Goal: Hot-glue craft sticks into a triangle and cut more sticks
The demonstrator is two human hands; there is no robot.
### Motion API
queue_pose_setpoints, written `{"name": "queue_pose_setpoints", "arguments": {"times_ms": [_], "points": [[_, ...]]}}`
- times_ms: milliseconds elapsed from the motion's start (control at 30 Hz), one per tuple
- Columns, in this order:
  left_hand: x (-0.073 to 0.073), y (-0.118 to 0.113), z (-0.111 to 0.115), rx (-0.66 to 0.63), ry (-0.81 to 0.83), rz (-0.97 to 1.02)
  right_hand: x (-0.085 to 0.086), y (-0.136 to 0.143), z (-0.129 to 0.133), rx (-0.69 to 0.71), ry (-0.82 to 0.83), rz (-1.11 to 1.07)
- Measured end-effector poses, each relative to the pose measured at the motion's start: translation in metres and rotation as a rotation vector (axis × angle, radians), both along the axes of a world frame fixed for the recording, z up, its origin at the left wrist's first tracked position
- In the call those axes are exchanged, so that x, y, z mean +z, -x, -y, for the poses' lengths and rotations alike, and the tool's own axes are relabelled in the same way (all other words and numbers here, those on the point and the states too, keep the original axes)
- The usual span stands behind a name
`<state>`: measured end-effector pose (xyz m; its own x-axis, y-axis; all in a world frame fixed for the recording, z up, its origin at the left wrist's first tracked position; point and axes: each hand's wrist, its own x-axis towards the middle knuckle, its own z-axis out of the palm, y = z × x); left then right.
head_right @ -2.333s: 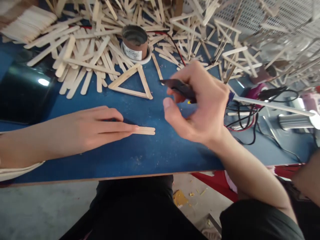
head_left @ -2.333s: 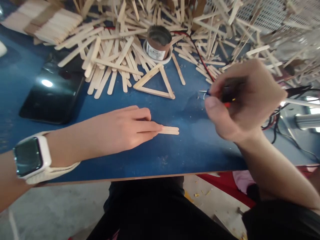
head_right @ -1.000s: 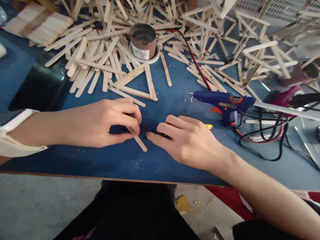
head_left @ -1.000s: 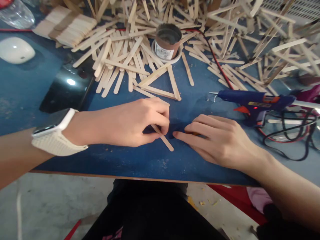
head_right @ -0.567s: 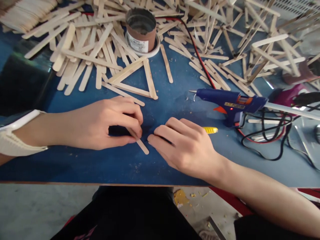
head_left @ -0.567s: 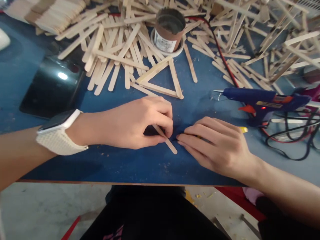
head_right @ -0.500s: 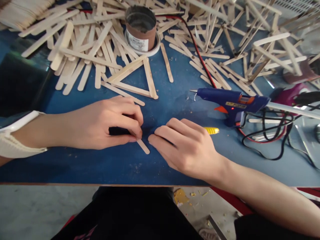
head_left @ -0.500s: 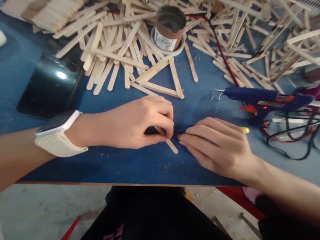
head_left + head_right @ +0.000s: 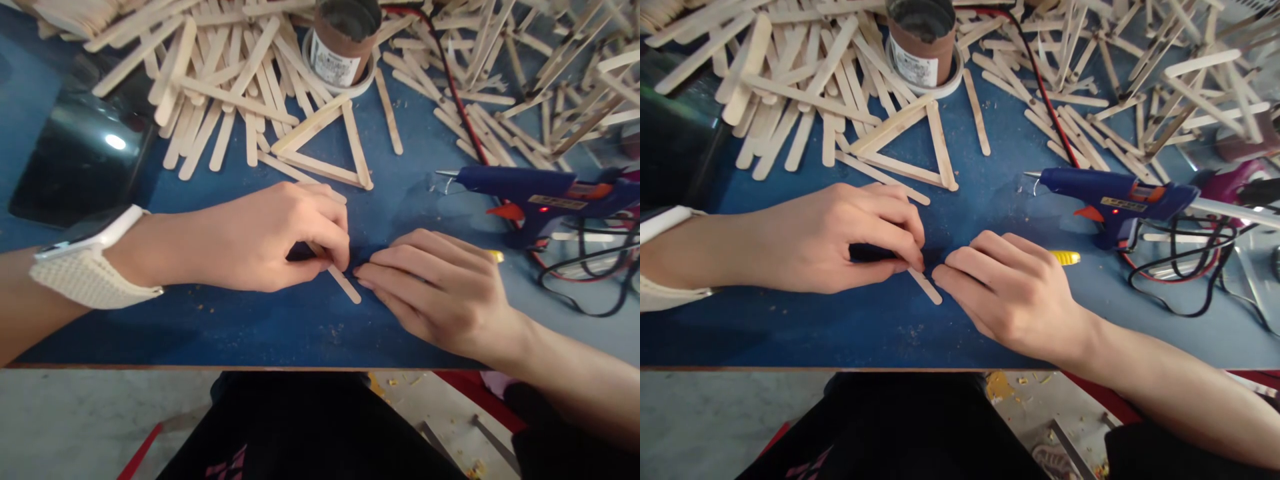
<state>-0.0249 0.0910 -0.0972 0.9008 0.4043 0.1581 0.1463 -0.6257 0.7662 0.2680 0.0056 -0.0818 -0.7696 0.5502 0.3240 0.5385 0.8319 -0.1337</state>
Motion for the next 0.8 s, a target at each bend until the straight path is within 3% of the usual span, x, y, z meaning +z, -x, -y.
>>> {"name": "queue_pose_setpoints", "arguments": {"times_ms": [433,800], "points": [[0.0031,0.0004,0.0027,0.044,0.173,-0.038,0.0009,0.0011,0.0013,-0.016,0.027,-0.033],[0.0033,-0.0006,0.0015,0.041,0.183,-0.041,0.0014,0.0018,0.0002,-0.023,0.017,-0.027]]}}
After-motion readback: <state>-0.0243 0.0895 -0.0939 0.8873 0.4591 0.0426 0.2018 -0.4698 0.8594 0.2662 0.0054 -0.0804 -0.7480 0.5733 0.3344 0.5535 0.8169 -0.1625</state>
